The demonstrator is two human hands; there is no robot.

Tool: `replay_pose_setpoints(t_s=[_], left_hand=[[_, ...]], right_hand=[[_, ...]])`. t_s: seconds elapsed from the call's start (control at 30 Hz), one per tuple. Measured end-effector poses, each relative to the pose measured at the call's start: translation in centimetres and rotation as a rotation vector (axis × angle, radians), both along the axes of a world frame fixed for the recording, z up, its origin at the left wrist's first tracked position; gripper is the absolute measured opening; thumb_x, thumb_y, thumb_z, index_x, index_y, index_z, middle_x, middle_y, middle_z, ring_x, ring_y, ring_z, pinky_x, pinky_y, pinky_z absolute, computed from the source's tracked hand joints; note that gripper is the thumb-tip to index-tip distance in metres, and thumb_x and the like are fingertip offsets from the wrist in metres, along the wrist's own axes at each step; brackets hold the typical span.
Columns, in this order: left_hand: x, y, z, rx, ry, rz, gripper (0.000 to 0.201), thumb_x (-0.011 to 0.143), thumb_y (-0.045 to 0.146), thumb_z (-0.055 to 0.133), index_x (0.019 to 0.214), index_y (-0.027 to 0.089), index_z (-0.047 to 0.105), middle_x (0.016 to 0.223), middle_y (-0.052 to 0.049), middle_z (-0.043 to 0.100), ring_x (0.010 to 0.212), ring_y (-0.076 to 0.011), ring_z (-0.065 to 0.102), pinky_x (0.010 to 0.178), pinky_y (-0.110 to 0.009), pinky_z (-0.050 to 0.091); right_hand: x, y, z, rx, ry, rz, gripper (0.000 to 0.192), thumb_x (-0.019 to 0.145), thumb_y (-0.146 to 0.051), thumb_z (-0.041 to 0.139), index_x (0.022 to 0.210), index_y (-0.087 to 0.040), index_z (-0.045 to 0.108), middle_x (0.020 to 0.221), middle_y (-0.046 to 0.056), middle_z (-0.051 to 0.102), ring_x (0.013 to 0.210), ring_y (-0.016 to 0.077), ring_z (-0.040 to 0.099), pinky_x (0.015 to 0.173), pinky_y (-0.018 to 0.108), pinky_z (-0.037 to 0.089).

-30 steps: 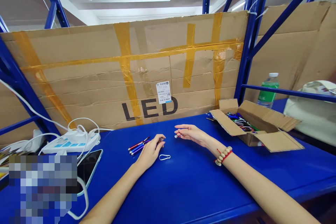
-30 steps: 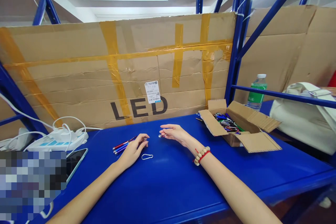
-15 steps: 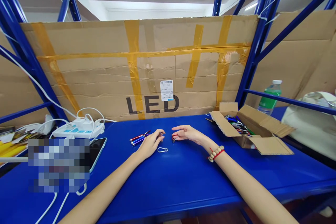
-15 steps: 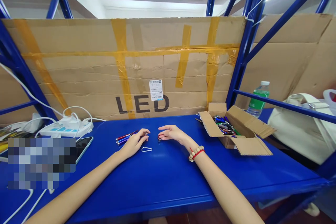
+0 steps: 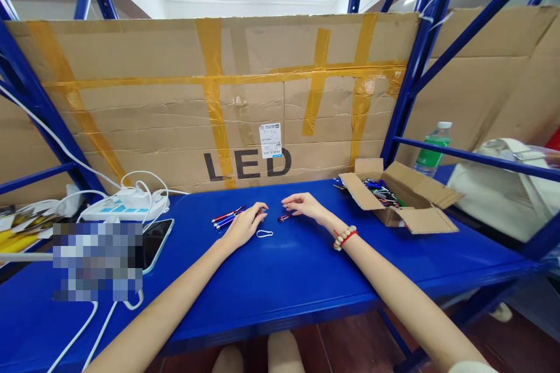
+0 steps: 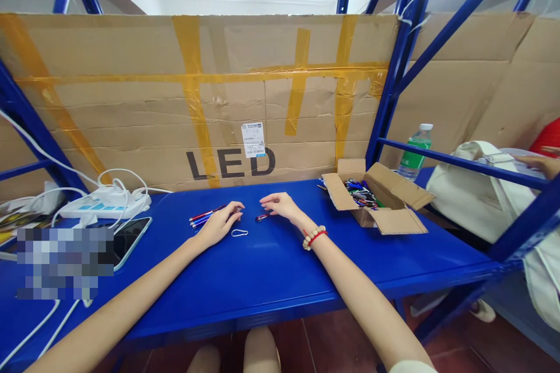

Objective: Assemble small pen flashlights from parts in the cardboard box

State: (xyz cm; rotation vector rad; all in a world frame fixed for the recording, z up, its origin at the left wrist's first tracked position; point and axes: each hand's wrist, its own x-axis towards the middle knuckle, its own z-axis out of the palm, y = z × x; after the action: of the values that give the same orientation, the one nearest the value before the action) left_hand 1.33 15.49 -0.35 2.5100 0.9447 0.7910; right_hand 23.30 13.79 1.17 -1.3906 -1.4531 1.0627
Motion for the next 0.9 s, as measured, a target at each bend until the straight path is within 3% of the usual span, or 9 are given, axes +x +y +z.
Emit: replay_pose_setpoints(t_s=[0.2, 0.37, 0.53, 0.6, 0.73, 0.9], left_hand=[[0.0, 0.3, -0.2, -0.005, -0.027, 0.0, 0.026, 0.091, 0.037, 0.032, 0.108, 0.022, 0.045, 0.08, -0.001, 0.06, 0.077, -0.0161, 0.059, 0.073, -0.026, 0.042], [0.0, 0.9, -0.6, 0.013, -0.131, 0.046, 0.028, 0.09, 0.04, 0.033, 0.106, 0.02, 0.044, 0.071, 0.0, 0.057, 0.068, -0.0152, 0.056, 0.069, -0.026, 0.042], [-0.1, 1.0, -0.6, 0.007, -0.101, 0.028, 0.029, 0.09, 0.041, 0.032, 0.107, 0.021, 0.044, 0.073, 0.0, 0.058, 0.07, -0.016, 0.057, 0.069, -0.027, 0.042], [-0.1, 1.2, -0.8, -0.003, -0.11, 0.019, 0.03, 0.089, 0.043, 0.032, 0.106, 0.021, 0.044, 0.072, 0.0, 0.058, 0.068, -0.0158, 0.056, 0.068, -0.027, 0.042], [0.1, 1.8, -1.1, -0.026, -0.195, 0.05, 0.033, 0.088, 0.046, 0.032, 0.105, 0.02, 0.044, 0.069, 0.0, 0.056, 0.063, -0.0147, 0.053, 0.064, -0.026, 0.042], [0.3, 2.1, -1.2, -0.038, -0.199, 0.063, 0.036, 0.087, 0.049, 0.033, 0.105, 0.02, 0.045, 0.068, 0.0, 0.056, 0.061, -0.0148, 0.053, 0.062, -0.026, 0.042]], right_hand=[[0.0, 0.5, -0.7, 0.092, -0.084, -0.061, 0.022, 0.076, -0.008, 0.053, 0.091, -0.012, 0.068, 0.088, 0.007, 0.067, 0.071, 0.0099, 0.061, 0.052, 0.015, 0.046], [0.1, 0.5, -1.2, 0.14, -0.137, 0.006, 0.019, 0.073, -0.007, 0.055, 0.085, -0.011, 0.069, 0.079, 0.005, 0.067, 0.062, 0.0091, 0.059, 0.051, 0.016, 0.045], [1.9, 0.0, 0.7, 0.256, -0.107, 0.114, 0.02, 0.076, -0.017, 0.055, 0.091, -0.012, 0.067, 0.087, 0.006, 0.067, 0.071, 0.0102, 0.062, 0.057, 0.017, 0.049], [4.2, -0.4, 2.3, 0.278, -0.171, 0.068, 0.021, 0.078, -0.02, 0.054, 0.092, -0.011, 0.066, 0.084, 0.007, 0.067, 0.069, 0.0108, 0.063, 0.056, 0.018, 0.049], [11.7, -1.2, 5.6, 0.196, -0.544, -0.245, 0.027, 0.083, -0.019, 0.047, 0.103, -0.013, 0.063, 0.091, 0.007, 0.068, 0.073, 0.0108, 0.064, 0.056, 0.016, 0.049], [21.0, -2.0, 7.1, 0.057, -0.854, -0.448, 0.017, 0.067, -0.007, 0.061, 0.081, -0.009, 0.069, 0.079, 0.009, 0.068, 0.074, 0.0176, 0.064, 0.06, 0.02, 0.048]])
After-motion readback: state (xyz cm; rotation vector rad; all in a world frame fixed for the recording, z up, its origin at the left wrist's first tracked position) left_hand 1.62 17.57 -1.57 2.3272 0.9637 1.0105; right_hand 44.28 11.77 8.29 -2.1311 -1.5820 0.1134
